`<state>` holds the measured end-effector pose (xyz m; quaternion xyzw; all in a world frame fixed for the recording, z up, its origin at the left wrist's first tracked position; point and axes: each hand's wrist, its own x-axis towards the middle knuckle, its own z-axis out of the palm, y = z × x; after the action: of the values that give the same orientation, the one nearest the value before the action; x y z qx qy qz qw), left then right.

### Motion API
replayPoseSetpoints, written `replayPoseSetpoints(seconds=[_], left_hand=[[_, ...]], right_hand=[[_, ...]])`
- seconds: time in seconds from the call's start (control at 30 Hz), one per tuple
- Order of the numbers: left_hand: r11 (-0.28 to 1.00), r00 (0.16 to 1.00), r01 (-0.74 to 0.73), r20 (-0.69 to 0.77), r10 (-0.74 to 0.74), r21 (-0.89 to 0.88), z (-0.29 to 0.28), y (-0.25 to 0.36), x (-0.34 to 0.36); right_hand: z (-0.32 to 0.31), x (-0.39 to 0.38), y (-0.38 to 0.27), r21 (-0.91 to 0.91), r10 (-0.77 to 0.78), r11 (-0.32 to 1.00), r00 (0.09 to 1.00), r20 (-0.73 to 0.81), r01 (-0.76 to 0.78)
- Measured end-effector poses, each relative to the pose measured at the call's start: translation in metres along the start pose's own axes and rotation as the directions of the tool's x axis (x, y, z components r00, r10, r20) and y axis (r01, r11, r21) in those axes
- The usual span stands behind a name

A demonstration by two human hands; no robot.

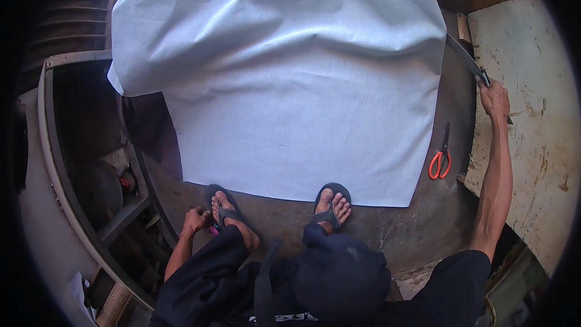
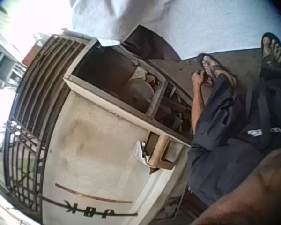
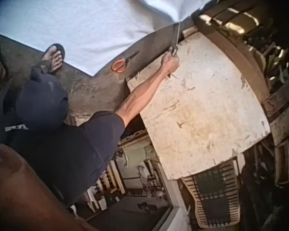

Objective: The person measures, marks, and cuts a piece of light-colored upholstery fabric using a tape measure, a marker, a metal ruler, and shears while working on the floor of a workshop.

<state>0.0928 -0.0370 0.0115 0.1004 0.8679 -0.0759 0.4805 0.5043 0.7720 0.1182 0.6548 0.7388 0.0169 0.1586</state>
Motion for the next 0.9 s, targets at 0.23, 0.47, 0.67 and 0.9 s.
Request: replayPoseSetpoints(seconds=[0.23, 0.47, 0.67, 0.9], left_hand=[[0.958, 0.968, -0.229, -0.064, 0.243, 0.170, -0.061, 0.047, 0.026], [0.543, 0.568, -0.792, 0.012, 0.823, 0.281, -0.113, 0.244, -0.021], [0.174, 0.138, -0.984, 0.473, 0.870, -0.032, 0.008, 0.477, -0.099], [0.417, -0.023, -0.140, 0.424, 0.905, -0.898, 0.085, 0.547, -0.196]], right_hand=[[-0.014, -0.200, 0.084, 0.089, 0.264, 0.961, 0.964, -0.023, -0.261], [-0.019, -0.378, 0.181, 0.223, 0.466, 0.870, 0.881, -0.086, -0.439], [0.038, -0.533, 0.267, 0.429, 0.633, 0.699, 0.775, 0.002, -0.572], [0.081, -0.617, 0.240, 0.707, 0.562, 0.398, 0.764, 0.316, -0.585]])
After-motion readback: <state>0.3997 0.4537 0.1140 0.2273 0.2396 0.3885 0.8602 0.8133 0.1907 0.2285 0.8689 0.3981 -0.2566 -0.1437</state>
